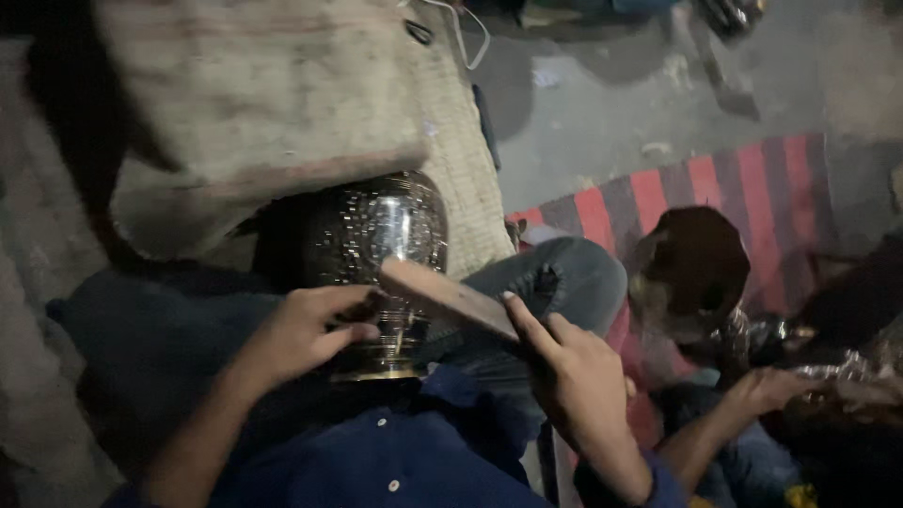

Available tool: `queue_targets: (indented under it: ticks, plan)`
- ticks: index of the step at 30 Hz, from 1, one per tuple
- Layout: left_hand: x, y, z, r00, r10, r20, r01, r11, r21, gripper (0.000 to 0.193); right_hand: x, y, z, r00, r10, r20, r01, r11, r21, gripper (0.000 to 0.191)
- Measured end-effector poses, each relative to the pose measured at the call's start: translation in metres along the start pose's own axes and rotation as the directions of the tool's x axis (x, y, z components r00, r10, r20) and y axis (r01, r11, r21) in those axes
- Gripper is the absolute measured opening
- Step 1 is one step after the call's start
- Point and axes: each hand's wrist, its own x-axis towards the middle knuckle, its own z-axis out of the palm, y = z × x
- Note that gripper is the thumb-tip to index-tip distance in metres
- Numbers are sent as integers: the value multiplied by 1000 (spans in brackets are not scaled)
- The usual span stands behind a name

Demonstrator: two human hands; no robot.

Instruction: The person sits cross-legged and uses a small metal punch and a wooden mallet to emboss a decorative pattern on a brass vase. They repeatedly tap the punch along the vase surface, rotating the vase as needed to continue the pattern.

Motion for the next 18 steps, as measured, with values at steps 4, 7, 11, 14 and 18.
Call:
queue_targets:
  ticks: [4, 7, 11, 14, 18]
  plan:
    - [-10, -3, -8, 984, -18, -177, -29, 966, -255, 31, -22, 13, 36, 996, 50, -75, 1, 827, 563, 86]
    - [-18, -9, -24, 919, -5, -394, -141, 929, -341, 33, -39, 21, 68, 965, -86, -249, 246, 636, 732, 91]
    - [-24, -12, -40, 856, 14, -517, -153, 962, -228, 40, -55, 30, 107, 987, -126, 98, 14, 679, 734, 93]
    - [-29, -8, -39, 846, -48, -531, -139, 942, -306, 43, -58, 38, 123, 935, -235, 264, -5, 738, 675, 95]
    - [-30, -2, -29, 824, -155, -545, -21, 953, -304, 41, -52, 48, 122, 878, -386, 283, 109, 738, 666, 90]
